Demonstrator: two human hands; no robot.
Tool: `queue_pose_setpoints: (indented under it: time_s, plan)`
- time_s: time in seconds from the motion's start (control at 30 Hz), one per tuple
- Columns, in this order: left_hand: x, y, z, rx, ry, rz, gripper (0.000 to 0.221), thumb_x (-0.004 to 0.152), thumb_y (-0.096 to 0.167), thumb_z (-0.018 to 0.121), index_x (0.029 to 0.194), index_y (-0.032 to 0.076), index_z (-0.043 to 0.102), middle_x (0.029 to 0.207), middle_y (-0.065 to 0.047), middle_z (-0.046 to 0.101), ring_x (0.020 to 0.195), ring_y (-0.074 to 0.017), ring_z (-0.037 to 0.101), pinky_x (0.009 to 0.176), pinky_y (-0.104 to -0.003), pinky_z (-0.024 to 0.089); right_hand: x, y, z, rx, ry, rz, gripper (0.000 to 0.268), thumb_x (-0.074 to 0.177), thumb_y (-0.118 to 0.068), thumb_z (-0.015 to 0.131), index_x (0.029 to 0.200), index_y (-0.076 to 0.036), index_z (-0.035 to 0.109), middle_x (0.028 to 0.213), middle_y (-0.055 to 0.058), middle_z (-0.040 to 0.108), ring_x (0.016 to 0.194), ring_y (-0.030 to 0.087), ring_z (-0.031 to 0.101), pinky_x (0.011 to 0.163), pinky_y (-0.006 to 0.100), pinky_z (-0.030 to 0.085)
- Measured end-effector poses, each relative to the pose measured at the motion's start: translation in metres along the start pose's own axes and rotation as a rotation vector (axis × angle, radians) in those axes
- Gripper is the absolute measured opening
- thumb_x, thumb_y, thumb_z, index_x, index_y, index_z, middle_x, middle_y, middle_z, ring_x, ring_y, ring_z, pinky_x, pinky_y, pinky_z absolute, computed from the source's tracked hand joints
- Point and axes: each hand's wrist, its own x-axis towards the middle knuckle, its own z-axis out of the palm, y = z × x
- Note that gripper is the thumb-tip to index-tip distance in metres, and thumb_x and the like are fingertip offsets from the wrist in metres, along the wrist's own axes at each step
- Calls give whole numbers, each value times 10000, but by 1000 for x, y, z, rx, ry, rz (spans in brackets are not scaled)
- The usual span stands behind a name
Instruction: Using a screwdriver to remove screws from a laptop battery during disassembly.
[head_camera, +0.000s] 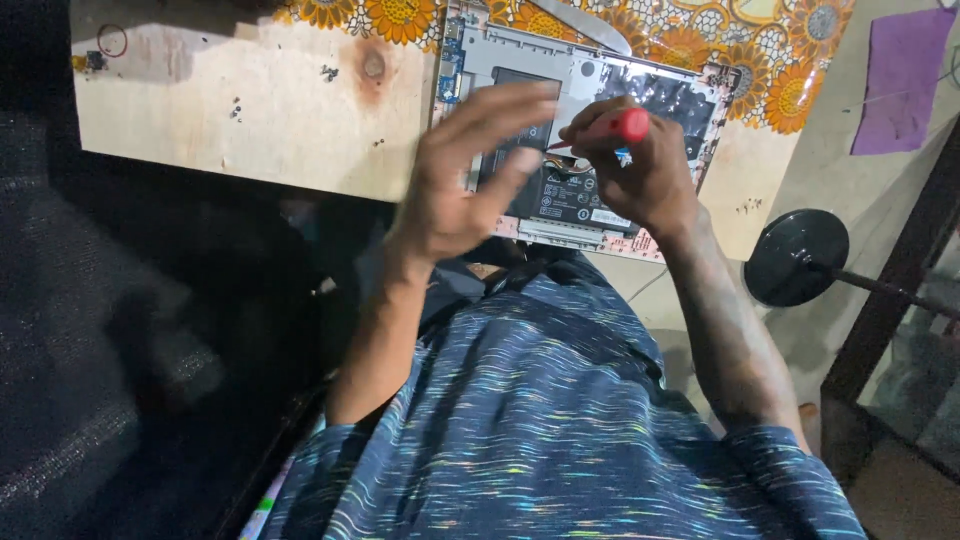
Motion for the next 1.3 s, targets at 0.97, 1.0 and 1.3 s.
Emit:
queue_pose_setpoints:
  time_s: [0.97, 1.0, 1.3]
  plan:
    - [26, 4, 39, -50, -143, 39, 306, 993, 86, 667, 1284, 126, 582, 1340, -89, 584, 1290, -260, 578, 1139, -404, 517, -9, 8, 31, 188, 302, 186, 38, 909, 5, 663, 933, 34, 666, 832, 135, 701, 738, 209, 677, 659, 309, 557]
    - [26, 4, 39, -50, -142, 40, 306, 993, 86, 667, 1284, 126, 582, 1340, -89, 584, 1290, -260, 578, 1139, -404, 517, -9, 8, 30, 187, 302, 185, 38, 909, 5, 663, 933, 34, 666, 832, 135, 701, 738, 209, 677, 659, 309, 557]
    - [24, 14, 38, 57, -47, 23, 386, 919, 124, 799, 1245, 141, 593, 1206, -85, 572, 1163, -258, 591, 1008, -367, 568, 0, -7, 29, 281, 325, 188, 173, 851, 104, 544, 824, -5, 676, 770, 93, 686, 698, 188, 682, 682, 312, 604]
